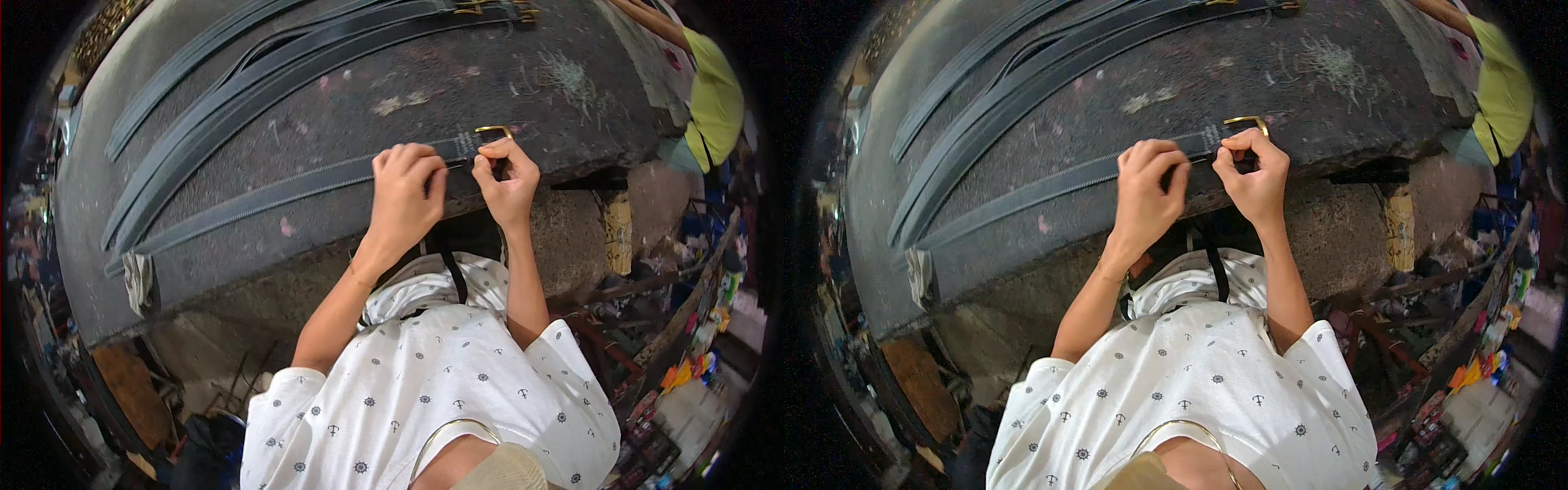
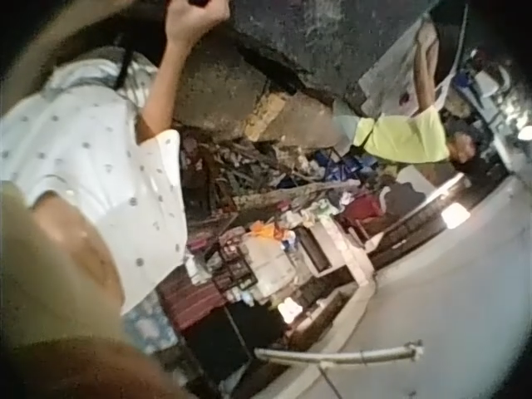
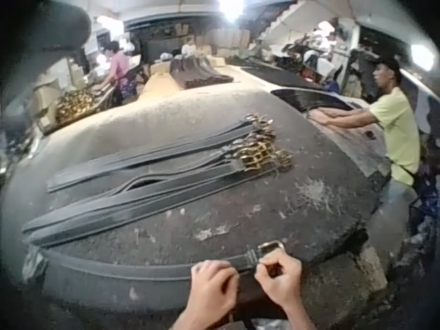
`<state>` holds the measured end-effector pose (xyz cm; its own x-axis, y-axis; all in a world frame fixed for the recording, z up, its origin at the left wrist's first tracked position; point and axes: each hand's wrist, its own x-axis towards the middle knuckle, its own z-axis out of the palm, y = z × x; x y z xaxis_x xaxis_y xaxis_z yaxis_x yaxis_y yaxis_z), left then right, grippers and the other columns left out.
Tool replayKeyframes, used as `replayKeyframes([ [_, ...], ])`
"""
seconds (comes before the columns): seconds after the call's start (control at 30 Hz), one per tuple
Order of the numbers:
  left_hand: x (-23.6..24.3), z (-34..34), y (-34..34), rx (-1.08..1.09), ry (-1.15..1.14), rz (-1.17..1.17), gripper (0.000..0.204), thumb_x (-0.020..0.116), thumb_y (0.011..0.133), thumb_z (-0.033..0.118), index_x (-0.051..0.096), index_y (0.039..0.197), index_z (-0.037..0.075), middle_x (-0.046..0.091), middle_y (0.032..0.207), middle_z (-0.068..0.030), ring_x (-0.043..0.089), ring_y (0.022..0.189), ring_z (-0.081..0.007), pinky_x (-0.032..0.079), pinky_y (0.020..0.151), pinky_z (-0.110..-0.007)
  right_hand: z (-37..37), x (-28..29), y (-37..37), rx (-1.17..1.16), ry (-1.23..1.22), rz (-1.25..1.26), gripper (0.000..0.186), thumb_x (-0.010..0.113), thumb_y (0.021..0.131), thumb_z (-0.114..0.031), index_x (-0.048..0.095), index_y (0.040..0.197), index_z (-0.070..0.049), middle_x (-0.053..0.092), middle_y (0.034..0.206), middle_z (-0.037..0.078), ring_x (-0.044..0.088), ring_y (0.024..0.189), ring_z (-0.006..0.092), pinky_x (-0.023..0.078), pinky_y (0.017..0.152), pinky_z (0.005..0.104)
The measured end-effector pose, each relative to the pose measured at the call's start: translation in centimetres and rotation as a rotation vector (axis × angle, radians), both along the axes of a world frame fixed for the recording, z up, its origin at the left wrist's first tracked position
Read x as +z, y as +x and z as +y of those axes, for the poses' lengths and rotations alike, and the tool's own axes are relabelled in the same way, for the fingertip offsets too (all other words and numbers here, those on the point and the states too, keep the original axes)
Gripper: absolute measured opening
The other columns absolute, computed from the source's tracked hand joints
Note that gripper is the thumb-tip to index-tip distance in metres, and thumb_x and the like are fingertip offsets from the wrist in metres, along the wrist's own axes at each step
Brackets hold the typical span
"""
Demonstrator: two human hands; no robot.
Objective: Applying finish to leather belts and cleaning the buckles.
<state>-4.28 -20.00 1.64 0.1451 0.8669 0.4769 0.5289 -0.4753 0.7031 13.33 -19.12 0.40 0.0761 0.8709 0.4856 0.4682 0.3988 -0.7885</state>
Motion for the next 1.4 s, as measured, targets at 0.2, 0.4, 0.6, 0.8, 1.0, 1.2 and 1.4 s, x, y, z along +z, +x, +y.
replayKeyframes([
  [0.2, 2.2, 7.2, 0.8, -0.143, -0.131, -0.002, 0.011, 0.067, 0.088, 0.007, 0.067, 0.091, -0.003, 0.065, 0.081, -0.0166, 0.065, 0.076, -0.0271, 0.05, 0.071, -0.036, -0.3, -1.1, 6.3, -0.14, 0.04, 0.812, 0.006, 0.063, 0.09, 0.004, 0.065, 0.095, 0.001, 0.063, 0.09, 0.005, 0.061, 0.082, 0.0115, 0.053, 0.08, 0.025],
  [0.4, 2.4, 17.3, 13.4, -0.459, -0.047, 0.212, 0.018, 0.068, 0.088, 0.014, 0.069, 0.092, -0.003, 0.069, 0.085, -0.0199, 0.068, 0.08, -0.0332, 0.052, 0.071, -0.041, -2.3, -2.1, 9.6, -0.247, 0.056, 0.923, 0.007, 0.065, 0.091, 0.0, 0.066, 0.098, 0.0, 0.062, 0.09, 0.002, 0.057, 0.082, 0.0075, 0.049, 0.077, 0.0234],
  [0.6, 0.1, 22.7, 14.9, -0.42, 0.153, 0.292, 0.031, 0.07, 0.082, 0.008, 0.065, 0.112, 0.0, 0.065, 0.11, -0.0191, 0.067, 0.094, -0.0344, 0.054, 0.082, -0.04, -2.8, -1.8, 9.7, -0.288, 0.005, 0.877, 0.009, 0.066, 0.091, -0.002, 0.066, 0.099, 0.001, 0.062, 0.088, 0.001, 0.057, 0.076, 0.0078, 0.048, 0.069, 0.0222],
  [0.8, 4.1, 13.2, 3.3, -0.389, -0.068, 0.254, 0.017, 0.065, 0.089, 0.004, 0.069, 0.105, -0.001, 0.068, 0.098, -0.0132, 0.067, 0.087, -0.0233, 0.053, 0.072, -0.033, -3.2, 0.1, 11.1, -0.379, -0.094, 0.752, 0.015, 0.068, 0.091, -0.005, 0.067, 0.105, 0.002, 0.065, 0.088, 0.005, 0.063, 0.071, 0.0113, 0.056, 0.067, 0.0271],
  [1.0, 0.9, 9.4, -1.3, -0.386, -0.044, 0.292, 0.026, 0.065, 0.091, 0.008, 0.068, 0.117, 0.004, 0.067, 0.101, -0.0133, 0.066, 0.086, -0.0262, 0.052, 0.075, -0.035, -0.9, 1.1, 5.7, -0.15, -0.241, 0.707, 0.015, 0.068, 0.09, -0.002, 0.067, 0.105, 0.003, 0.068, 0.09, 0.007, 0.065, 0.072, 0.0111, 0.058, 0.066, 0.0256],
  [1.2, 0.2, 9.1, 0.6, -0.452, -0.085, 0.218, 0.015, 0.067, 0.089, 0.011, 0.072, 0.1, 0.002, 0.067, 0.098, -0.0126, 0.062, 0.092, -0.0316, 0.049, 0.074, -0.04, 1.9, 1.6, 2.3, -0.114, -0.198, 0.37, 0.008, 0.068, 0.088, -0.003, 0.067, 0.095, 0.001, 0.065, 0.083, 0.0, 0.056, 0.073, 0.0043, 0.046, 0.067, 0.0205],
  [1.4, -0.7, 8.5, 0.7, -0.39, -0.047, 0.212, 0.006, 0.065, 0.088, 0.008, 0.067, 0.091, 0.003, 0.063, 0.091, -0.0088, 0.058, 0.09, -0.0279, 0.041, 0.086, -0.038, 3.5, 0.7, 1.5, -0.055, -0.267, 0.244, 0.005, 0.068, 0.079, -0.001, 0.065, 0.083, 0.001, 0.061, 0.071, 0.0, 0.052, 0.069, 0.0059, 0.044, 0.064, 0.0232],
])
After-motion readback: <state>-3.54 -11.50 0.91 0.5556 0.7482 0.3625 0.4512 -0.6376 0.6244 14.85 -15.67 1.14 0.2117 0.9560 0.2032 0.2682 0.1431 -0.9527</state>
